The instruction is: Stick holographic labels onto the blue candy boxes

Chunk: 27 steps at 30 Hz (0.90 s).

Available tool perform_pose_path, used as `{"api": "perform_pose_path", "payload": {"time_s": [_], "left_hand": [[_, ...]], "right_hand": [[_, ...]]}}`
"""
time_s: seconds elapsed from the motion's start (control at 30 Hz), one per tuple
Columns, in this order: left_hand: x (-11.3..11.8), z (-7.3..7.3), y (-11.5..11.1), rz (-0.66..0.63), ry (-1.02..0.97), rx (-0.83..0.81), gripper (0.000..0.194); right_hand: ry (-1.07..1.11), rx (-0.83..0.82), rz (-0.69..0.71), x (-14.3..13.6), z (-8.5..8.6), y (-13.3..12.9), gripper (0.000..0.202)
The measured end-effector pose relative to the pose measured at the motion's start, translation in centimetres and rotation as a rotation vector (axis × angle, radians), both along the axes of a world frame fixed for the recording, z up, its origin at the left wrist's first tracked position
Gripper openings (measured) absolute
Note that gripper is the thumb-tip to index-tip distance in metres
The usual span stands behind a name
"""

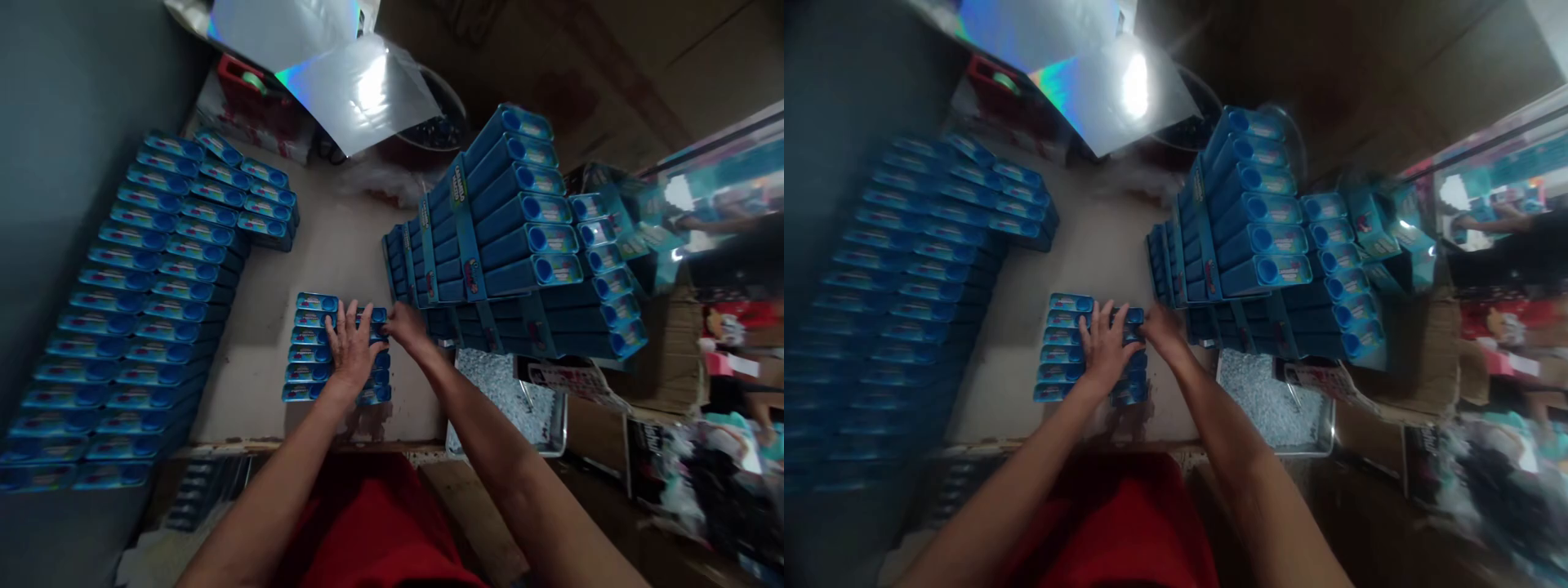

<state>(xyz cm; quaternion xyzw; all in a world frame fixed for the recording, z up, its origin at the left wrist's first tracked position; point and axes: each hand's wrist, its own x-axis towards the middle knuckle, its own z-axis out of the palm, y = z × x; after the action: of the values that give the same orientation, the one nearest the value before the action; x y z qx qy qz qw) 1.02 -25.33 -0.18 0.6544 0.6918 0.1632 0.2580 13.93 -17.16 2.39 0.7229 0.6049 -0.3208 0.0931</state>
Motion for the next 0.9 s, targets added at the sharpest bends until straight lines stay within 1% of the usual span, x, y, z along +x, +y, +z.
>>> {"api": "perform_pose_path", "payload": {"time_s": [0.07,0.17,0.23,0.3,0.4,0.47,0.53,0.6,0.67,0.7,0.73,0.77,0.83,0.9], "left_hand": [[0.1,0.0,0.0,0.006,-0.014,-0.015,0.084],[0.4,0.2,0.1,0.016,-0.013,-0.031,0.084],[0.5,0.6,0.3,0.018,0.005,-0.047,0.083],[0.3,1.0,0.5,0.008,0.021,-0.063,0.077],[-1.2,1.7,0.7,-0.023,0.002,-0.029,0.061],[-2.5,1.9,0.5,-0.026,-0.009,0.04,0.051],[-3.4,1.8,0.1,-0.045,-0.014,0.102,0.044],[-3.6,1.6,-0.9,-0.109,-0.045,0.125,0.042],[-2.8,1.2,-2.3,-0.181,-0.105,0.124,0.046],[-2.2,1.0,-3.2,-0.188,-0.137,0.119,0.048],[-1.6,0.8,-4.2,-0.162,-0.166,0.112,0.051],[-0.9,0.6,-5.3,-0.102,-0.193,0.102,0.054],[0.2,0.0,-7.3,0.098,-0.239,0.057,0.06],[0.8,-0.9,-8.6,0.313,-0.293,-0.038,0.067]], "right_hand": [[0.013,-0.038,-0.012,0.0,-0.6,0.5,0.019],[0.067,-0.023,-0.037,0.0,-1.2,0.7,0.028],[0.14,-0.003,-0.06,0.4,-1.2,0.4,0.034],[0.241,-0.009,-0.094,1.2,-1.1,-0.1,0.033],[0.402,-0.02,-0.188,3.2,-1.2,-1.9,0.031],[0.487,-0.001,-0.277,4.3,-1.7,-3.6,0.035],[0.557,0.018,-0.367,4.7,-2.6,-5.4,0.043],[0.629,0.018,-0.446,4.4,-3.6,-6.9,0.05],[0.702,0.015,-0.517,3.7,-4.6,-8.0,0.056],[0.735,0.016,-0.547,3.5,-4.9,-8.4,0.059],[0.765,0.017,-0.572,3.3,-5.1,-8.6,0.062],[0.793,0.017,-0.588,3.3,-5.2,-8.7,0.064],[0.844,0.003,-0.583,3.7,-4.9,-8.7,0.062],[0.883,-0.01,-0.547,4.3,-4.5,-8.3,0.056]]}}
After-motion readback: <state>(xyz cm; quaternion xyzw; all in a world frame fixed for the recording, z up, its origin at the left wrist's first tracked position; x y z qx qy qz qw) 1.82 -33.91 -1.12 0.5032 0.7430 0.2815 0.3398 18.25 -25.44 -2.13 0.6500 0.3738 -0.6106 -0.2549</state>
